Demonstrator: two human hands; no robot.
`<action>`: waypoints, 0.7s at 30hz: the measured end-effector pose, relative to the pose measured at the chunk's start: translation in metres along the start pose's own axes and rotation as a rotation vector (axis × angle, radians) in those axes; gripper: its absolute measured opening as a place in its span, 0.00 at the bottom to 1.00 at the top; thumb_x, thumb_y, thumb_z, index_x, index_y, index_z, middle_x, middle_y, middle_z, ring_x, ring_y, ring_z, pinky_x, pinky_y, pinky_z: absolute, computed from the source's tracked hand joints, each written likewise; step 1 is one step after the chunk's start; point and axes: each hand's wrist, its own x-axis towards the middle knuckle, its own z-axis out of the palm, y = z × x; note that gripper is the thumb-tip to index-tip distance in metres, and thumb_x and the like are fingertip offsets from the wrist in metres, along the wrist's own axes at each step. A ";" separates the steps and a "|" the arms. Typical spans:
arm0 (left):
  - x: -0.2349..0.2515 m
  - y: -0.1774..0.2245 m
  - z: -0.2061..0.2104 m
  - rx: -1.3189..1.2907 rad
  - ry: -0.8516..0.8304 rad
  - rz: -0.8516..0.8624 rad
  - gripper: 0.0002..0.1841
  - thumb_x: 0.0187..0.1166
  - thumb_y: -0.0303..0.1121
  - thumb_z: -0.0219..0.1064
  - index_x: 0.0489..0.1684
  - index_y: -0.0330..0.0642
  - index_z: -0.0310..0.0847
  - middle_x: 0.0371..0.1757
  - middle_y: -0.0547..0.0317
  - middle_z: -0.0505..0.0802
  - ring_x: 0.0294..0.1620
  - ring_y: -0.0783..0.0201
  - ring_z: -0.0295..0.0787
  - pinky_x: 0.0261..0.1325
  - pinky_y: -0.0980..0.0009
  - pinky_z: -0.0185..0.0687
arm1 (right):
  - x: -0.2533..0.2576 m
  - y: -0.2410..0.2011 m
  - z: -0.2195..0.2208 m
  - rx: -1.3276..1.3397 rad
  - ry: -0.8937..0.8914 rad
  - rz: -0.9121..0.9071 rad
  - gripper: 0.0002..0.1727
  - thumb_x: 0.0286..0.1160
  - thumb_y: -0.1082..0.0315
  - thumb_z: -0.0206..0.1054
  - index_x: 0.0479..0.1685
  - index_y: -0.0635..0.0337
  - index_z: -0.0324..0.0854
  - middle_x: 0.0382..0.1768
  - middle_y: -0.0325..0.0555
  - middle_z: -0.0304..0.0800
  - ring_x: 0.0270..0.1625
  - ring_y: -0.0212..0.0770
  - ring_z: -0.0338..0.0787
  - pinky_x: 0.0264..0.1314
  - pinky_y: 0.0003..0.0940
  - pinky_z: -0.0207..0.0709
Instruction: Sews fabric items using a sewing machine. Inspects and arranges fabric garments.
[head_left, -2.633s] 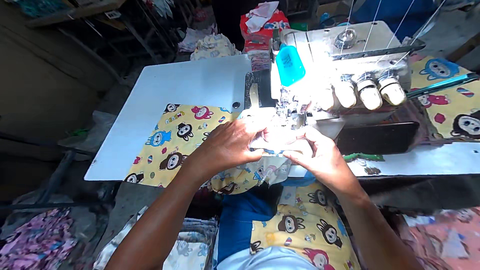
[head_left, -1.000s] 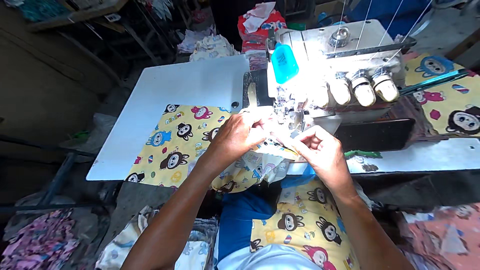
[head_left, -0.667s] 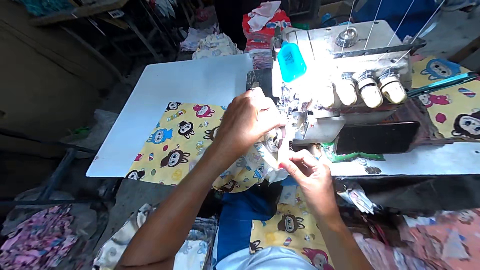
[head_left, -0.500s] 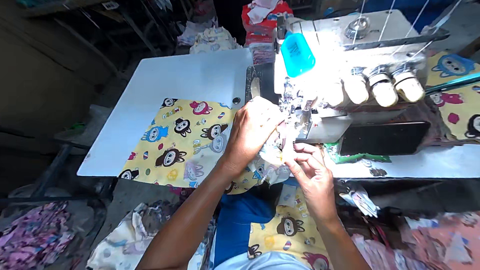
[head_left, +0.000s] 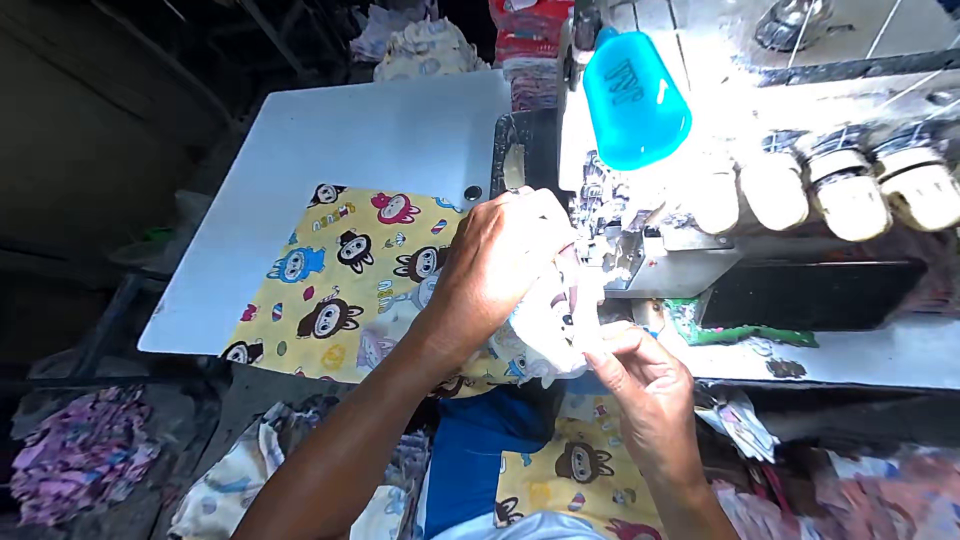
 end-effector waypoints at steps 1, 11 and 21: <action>0.001 -0.001 0.004 0.031 0.017 -0.009 0.07 0.81 0.34 0.66 0.37 0.46 0.89 0.35 0.62 0.88 0.38 0.68 0.84 0.43 0.69 0.77 | 0.000 0.000 0.001 0.008 0.011 -0.001 0.01 0.71 0.71 0.75 0.35 0.56 0.90 0.41 0.36 0.93 0.48 0.28 0.91 0.56 0.22 0.86; -0.016 0.013 0.014 0.024 0.096 -0.068 0.14 0.80 0.27 0.67 0.61 0.38 0.77 0.48 0.47 0.86 0.46 0.54 0.84 0.48 0.58 0.79 | 0.014 -0.015 -0.005 -0.580 -0.247 -0.122 0.25 0.82 0.68 0.60 0.78 0.66 0.77 0.41 0.44 0.93 0.36 0.21 0.85 0.44 0.14 0.80; 0.033 -0.005 0.026 0.012 0.125 -0.120 0.33 0.78 0.24 0.62 0.86 0.26 0.60 0.65 0.33 0.88 0.68 0.45 0.86 0.73 0.54 0.74 | 0.020 -0.024 0.016 -0.394 -0.013 -0.086 0.16 0.80 0.74 0.62 0.63 0.65 0.84 0.31 0.34 0.91 0.25 0.18 0.86 0.29 0.13 0.82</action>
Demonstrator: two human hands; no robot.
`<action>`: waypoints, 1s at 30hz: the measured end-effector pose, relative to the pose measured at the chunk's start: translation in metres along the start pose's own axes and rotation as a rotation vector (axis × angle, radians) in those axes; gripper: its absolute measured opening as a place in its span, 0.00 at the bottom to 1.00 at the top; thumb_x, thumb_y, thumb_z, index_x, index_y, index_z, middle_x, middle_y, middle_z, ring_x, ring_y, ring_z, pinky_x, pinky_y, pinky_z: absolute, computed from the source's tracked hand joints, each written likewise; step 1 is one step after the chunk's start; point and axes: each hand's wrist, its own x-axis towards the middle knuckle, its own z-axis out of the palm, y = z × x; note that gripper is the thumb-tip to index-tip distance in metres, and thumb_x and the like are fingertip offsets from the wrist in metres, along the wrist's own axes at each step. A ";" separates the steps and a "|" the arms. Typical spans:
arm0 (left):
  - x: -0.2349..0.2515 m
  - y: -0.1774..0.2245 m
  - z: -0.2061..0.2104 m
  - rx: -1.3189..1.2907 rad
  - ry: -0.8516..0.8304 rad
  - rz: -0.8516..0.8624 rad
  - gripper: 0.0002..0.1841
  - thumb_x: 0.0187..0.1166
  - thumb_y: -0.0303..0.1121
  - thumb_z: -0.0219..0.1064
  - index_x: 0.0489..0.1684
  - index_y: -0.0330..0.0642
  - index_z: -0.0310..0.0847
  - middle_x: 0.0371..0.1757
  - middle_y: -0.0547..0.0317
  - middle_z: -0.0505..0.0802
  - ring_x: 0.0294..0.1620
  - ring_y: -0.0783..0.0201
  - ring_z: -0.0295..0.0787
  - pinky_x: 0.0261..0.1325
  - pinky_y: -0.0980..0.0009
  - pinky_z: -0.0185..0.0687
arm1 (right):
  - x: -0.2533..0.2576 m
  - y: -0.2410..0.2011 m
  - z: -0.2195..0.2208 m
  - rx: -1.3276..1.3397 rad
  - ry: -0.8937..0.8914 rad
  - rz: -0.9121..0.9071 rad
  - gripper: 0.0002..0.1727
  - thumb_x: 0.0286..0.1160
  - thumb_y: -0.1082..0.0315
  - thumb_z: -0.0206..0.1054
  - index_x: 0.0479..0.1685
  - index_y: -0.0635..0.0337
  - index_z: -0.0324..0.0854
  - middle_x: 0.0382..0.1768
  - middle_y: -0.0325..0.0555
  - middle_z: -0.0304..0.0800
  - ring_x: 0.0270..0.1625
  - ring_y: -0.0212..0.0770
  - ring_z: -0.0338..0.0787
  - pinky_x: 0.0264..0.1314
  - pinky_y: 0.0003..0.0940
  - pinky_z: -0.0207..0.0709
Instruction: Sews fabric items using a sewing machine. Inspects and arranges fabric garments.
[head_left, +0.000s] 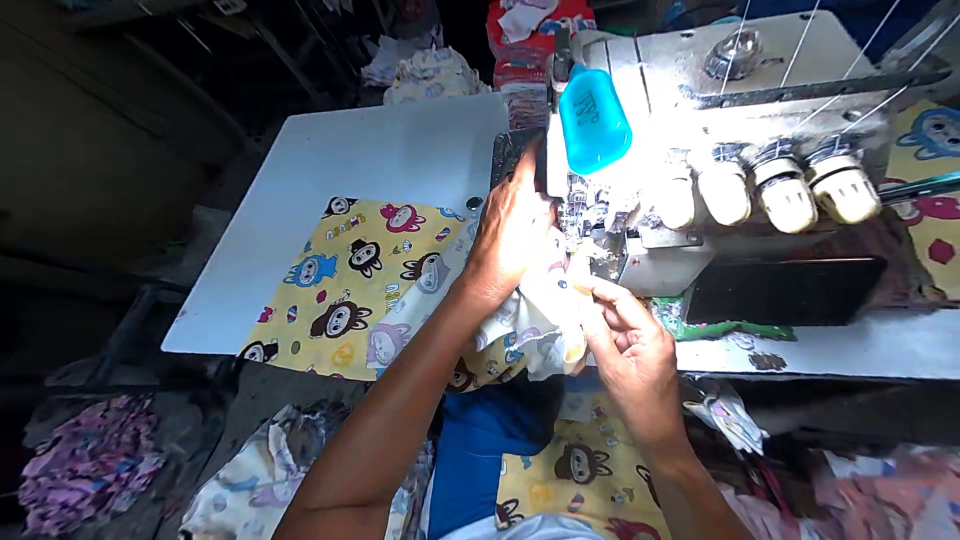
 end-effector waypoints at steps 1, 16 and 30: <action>0.001 -0.002 0.001 -0.001 0.007 0.029 0.34 0.77 0.23 0.62 0.86 0.25 0.60 0.66 0.33 0.88 0.69 0.45 0.85 0.74 0.55 0.73 | 0.001 -0.001 0.001 0.024 -0.001 0.010 0.15 0.81 0.75 0.61 0.62 0.66 0.84 0.30 0.35 0.91 0.22 0.20 0.86 0.25 0.14 0.83; -0.044 -0.043 -0.037 -0.200 0.086 -0.036 0.45 0.82 0.42 0.67 0.95 0.36 0.41 0.87 0.38 0.70 0.87 0.45 0.67 0.81 0.48 0.71 | 0.041 -0.014 -0.008 -0.853 -0.050 -0.553 0.16 0.87 0.57 0.63 0.48 0.59 0.93 0.52 0.58 0.86 0.56 0.59 0.84 0.56 0.51 0.75; -0.121 -0.030 -0.119 -0.137 0.074 -0.166 0.15 0.89 0.32 0.60 0.67 0.36 0.83 0.46 0.49 0.94 0.40 0.57 0.94 0.44 0.56 0.91 | 0.029 -0.036 -0.006 -0.304 -0.189 -0.339 0.14 0.85 0.64 0.64 0.60 0.59 0.87 0.50 0.40 0.95 0.54 0.23 0.91 0.62 0.23 0.82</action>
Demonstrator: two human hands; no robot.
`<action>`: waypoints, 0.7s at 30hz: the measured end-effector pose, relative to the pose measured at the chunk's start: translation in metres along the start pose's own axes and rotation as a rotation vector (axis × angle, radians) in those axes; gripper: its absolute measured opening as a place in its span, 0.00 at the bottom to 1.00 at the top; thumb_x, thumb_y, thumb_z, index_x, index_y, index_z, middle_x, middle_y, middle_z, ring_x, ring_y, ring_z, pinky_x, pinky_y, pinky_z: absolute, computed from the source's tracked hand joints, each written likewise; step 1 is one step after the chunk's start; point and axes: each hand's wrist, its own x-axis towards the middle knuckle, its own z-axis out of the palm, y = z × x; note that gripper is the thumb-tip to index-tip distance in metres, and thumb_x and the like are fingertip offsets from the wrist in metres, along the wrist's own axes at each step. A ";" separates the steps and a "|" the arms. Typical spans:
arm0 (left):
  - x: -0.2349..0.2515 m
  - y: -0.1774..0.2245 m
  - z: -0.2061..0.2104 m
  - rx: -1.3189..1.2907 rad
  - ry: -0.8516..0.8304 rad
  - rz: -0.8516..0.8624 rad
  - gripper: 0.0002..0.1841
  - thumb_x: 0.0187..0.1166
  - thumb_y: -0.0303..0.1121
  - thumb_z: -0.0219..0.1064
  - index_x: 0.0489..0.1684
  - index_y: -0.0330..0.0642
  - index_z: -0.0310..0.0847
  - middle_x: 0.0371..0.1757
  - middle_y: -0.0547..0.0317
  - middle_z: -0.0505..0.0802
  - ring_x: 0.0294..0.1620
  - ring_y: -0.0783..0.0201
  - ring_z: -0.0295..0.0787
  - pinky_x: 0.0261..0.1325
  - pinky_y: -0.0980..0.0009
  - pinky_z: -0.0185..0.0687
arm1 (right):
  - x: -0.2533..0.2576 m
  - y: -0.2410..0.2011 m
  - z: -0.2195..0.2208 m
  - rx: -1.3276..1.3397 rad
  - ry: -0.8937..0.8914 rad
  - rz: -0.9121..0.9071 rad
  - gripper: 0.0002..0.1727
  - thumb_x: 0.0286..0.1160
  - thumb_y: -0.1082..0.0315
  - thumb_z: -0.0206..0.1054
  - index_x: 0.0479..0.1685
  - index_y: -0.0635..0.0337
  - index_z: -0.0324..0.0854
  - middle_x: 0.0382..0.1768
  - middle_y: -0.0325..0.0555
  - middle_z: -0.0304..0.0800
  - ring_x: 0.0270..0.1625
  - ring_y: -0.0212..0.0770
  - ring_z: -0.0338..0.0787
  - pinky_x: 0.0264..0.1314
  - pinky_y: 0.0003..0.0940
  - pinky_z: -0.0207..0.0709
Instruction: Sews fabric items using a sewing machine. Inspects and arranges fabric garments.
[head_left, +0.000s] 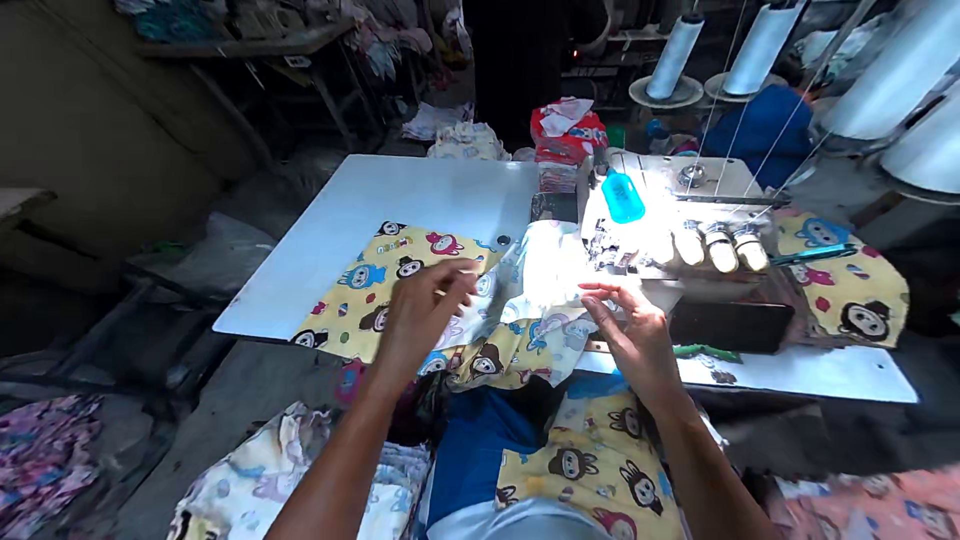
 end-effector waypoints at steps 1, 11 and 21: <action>0.002 0.007 0.012 -0.088 -0.035 -0.016 0.15 0.90 0.33 0.58 0.62 0.35 0.85 0.41 0.51 0.94 0.35 0.61 0.93 0.40 0.61 0.92 | -0.002 -0.001 -0.001 0.017 0.015 0.004 0.14 0.85 0.65 0.64 0.59 0.59 0.89 0.51 0.40 0.95 0.55 0.23 0.91 0.63 0.23 0.82; 0.079 0.035 0.093 -0.322 -0.326 -0.173 0.10 0.83 0.30 0.67 0.43 0.28 0.86 0.27 0.55 0.88 0.24 0.72 0.81 0.34 0.73 0.81 | 0.001 -0.009 0.002 0.118 0.082 0.084 0.13 0.76 0.70 0.71 0.58 0.58 0.88 0.47 0.36 0.96 0.52 0.23 0.93 0.57 0.24 0.85; 0.070 0.048 0.083 -0.657 -0.277 -0.320 0.08 0.89 0.29 0.59 0.54 0.32 0.75 0.36 0.57 0.86 0.32 0.73 0.86 0.41 0.74 0.87 | 0.005 0.000 0.001 -0.046 0.044 0.308 0.20 0.70 0.56 0.78 0.54 0.59 0.85 0.34 0.37 0.90 0.35 0.27 0.87 0.43 0.26 0.81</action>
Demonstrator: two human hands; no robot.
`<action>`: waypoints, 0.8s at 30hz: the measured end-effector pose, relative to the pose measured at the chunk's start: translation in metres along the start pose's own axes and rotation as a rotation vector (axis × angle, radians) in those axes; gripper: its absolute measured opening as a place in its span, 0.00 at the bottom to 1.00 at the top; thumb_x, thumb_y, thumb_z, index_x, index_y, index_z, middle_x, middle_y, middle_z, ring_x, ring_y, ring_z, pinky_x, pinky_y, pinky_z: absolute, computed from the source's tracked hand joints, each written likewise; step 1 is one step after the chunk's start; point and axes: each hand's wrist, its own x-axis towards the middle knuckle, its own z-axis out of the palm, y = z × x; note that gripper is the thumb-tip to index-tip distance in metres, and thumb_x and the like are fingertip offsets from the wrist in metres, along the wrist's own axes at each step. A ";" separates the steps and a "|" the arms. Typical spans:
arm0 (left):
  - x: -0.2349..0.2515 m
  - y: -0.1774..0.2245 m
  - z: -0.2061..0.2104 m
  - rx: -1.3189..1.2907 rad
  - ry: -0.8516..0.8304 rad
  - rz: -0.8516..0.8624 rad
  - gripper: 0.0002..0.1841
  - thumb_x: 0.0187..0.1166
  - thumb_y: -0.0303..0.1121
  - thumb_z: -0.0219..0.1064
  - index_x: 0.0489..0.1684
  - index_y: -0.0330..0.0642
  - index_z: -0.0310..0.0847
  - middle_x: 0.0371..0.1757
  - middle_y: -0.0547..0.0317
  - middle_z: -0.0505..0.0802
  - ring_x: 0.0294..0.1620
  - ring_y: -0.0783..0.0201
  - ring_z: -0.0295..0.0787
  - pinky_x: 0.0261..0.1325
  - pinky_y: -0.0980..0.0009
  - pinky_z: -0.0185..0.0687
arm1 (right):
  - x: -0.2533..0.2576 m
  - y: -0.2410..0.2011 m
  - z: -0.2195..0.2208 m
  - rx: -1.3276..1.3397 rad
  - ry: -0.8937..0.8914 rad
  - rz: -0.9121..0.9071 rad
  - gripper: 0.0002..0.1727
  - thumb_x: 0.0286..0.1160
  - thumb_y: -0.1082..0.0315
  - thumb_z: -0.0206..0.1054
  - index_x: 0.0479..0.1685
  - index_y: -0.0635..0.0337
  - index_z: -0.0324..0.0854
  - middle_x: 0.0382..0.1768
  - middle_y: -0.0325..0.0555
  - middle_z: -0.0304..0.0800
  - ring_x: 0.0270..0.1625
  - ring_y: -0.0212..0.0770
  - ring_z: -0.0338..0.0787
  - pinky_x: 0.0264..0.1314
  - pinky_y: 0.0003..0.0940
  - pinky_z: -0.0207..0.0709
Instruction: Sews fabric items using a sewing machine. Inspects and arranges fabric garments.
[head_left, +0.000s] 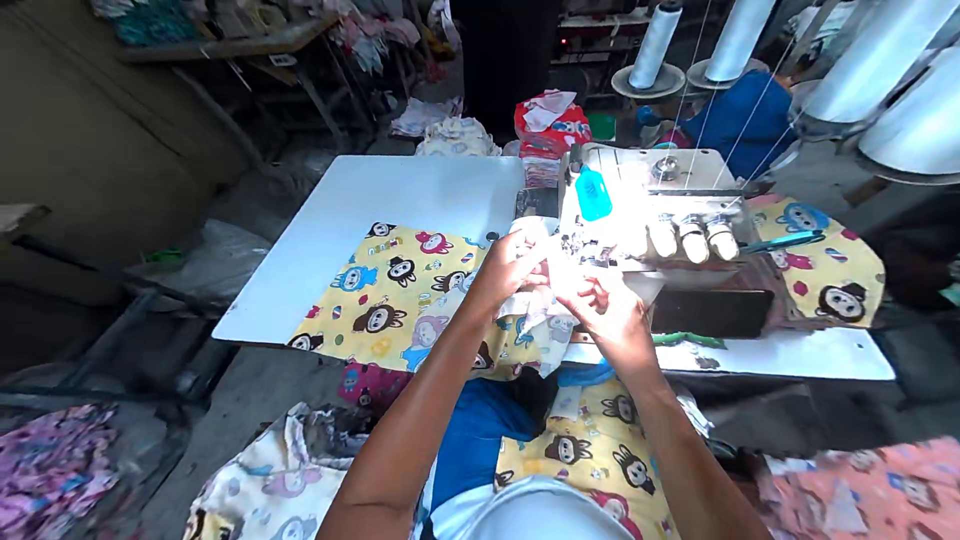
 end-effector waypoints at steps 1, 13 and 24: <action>-0.001 0.000 0.000 0.001 -0.006 0.001 0.09 0.90 0.29 0.58 0.55 0.31 0.75 0.37 0.56 0.87 0.32 0.72 0.87 0.41 0.73 0.88 | 0.002 0.002 0.000 0.005 0.006 0.000 0.17 0.71 0.58 0.78 0.50 0.59 0.86 0.33 0.37 0.91 0.34 0.26 0.87 0.42 0.26 0.81; 0.006 -0.003 0.000 -0.007 -0.061 -0.093 0.15 0.86 0.27 0.63 0.66 0.42 0.68 0.33 0.57 0.91 0.26 0.73 0.87 0.31 0.80 0.84 | 0.001 -0.001 -0.001 0.285 0.032 -0.012 0.16 0.79 0.72 0.68 0.64 0.61 0.78 0.43 0.38 0.93 0.43 0.23 0.90 0.49 0.22 0.83; 0.012 -0.009 -0.003 0.043 -0.049 -0.034 0.26 0.84 0.20 0.62 0.78 0.49 0.65 0.46 0.55 0.87 0.28 0.75 0.81 0.29 0.81 0.77 | -0.001 -0.005 -0.003 0.369 -0.038 0.013 0.10 0.79 0.73 0.68 0.56 0.61 0.85 0.43 0.37 0.93 0.44 0.22 0.90 0.51 0.18 0.84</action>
